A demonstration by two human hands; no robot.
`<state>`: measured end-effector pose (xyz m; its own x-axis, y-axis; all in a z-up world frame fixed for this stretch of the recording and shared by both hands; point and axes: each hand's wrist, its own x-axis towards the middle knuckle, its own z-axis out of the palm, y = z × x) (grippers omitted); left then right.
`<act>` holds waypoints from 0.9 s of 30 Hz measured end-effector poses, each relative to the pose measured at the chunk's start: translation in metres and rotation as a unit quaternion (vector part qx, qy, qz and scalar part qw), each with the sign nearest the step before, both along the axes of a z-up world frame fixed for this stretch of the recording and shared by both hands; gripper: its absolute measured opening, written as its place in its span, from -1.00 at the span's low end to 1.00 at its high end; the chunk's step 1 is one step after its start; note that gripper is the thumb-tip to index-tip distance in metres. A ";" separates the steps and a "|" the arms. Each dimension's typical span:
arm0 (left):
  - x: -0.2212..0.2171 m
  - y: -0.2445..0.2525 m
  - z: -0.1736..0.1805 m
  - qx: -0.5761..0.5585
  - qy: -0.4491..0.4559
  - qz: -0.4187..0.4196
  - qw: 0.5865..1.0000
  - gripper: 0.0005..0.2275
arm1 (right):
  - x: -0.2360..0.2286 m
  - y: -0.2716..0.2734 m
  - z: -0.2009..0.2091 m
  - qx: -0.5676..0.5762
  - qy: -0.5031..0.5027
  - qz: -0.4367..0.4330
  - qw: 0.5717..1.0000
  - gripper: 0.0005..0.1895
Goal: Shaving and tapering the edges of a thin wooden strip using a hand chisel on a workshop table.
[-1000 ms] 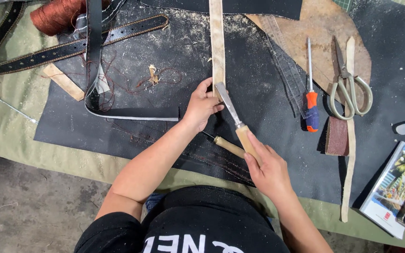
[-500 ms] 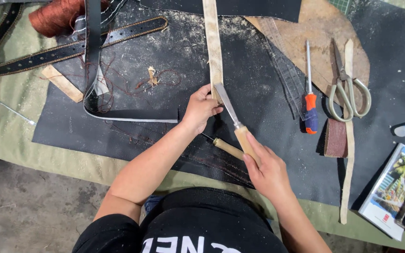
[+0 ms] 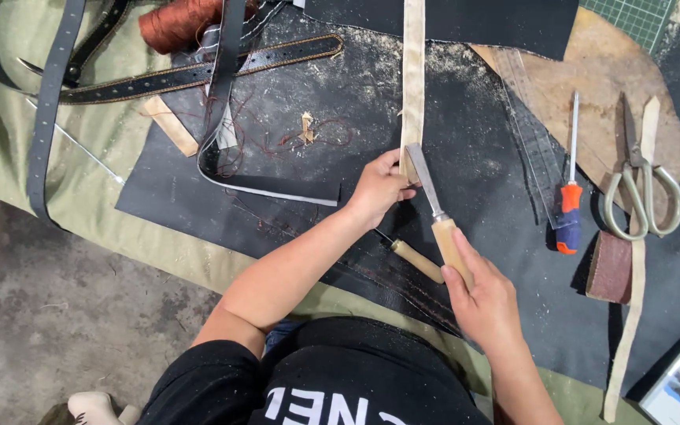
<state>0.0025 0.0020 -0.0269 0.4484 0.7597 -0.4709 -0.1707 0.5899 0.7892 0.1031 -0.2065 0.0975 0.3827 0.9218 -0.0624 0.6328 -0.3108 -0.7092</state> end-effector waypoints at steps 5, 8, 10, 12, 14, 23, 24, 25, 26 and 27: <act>-0.006 0.001 0.026 -0.007 0.006 -0.009 1.000 -0.44 | -0.004 -0.027 -0.003 -0.038 0.014 -0.022 0.999 -0.42; -0.005 0.000 0.024 0.008 0.022 -0.021 1.000 -0.45 | 0.000 -0.019 -0.005 -0.035 -0.012 -0.027 0.999 -0.41; -0.004 0.002 0.020 0.018 0.023 -0.031 0.999 -0.46 | 0.004 -0.006 -0.010 -0.031 -0.029 -0.028 0.999 -0.41; -0.005 0.002 0.016 0.010 0.032 -0.031 0.999 -0.43 | 0.010 0.007 -0.021 -0.010 -0.039 -0.008 0.999 -0.40; -0.004 0.001 0.019 0.008 0.029 -0.033 0.999 -0.43 | 0.009 0.010 -0.009 -0.013 -0.032 -0.007 0.999 -0.40; -0.005 0.003 0.016 0.000 0.045 -0.053 0.998 -0.44 | 0.011 -0.017 -0.002 -0.078 0.007 -0.023 0.997 -0.41; -0.005 0.005 0.022 0.006 0.049 -0.055 0.997 -0.42 | 0.014 -0.011 -0.002 -0.064 0.010 -0.014 0.998 -0.40; -0.005 0.004 0.024 0.007 0.047 -0.060 0.997 -0.42 | 0.015 -0.003 -0.002 -0.063 0.008 -0.019 0.998 -0.40; -0.005 0.004 0.025 0.012 0.052 -0.066 0.996 -0.41 | 0.015 0.006 -0.001 -0.061 0.006 -0.010 0.998 -0.40; -0.005 0.003 0.026 0.018 0.056 -0.072 0.996 -0.40 | 0.016 0.014 -0.001 -0.059 0.004 -0.001 0.998 -0.40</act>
<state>-0.0026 0.0049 -0.0006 0.4996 0.7083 -0.4987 0.0042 0.5737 0.8191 0.1191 -0.1928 0.0969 0.3828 0.9074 -0.1734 0.6273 -0.3931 -0.6722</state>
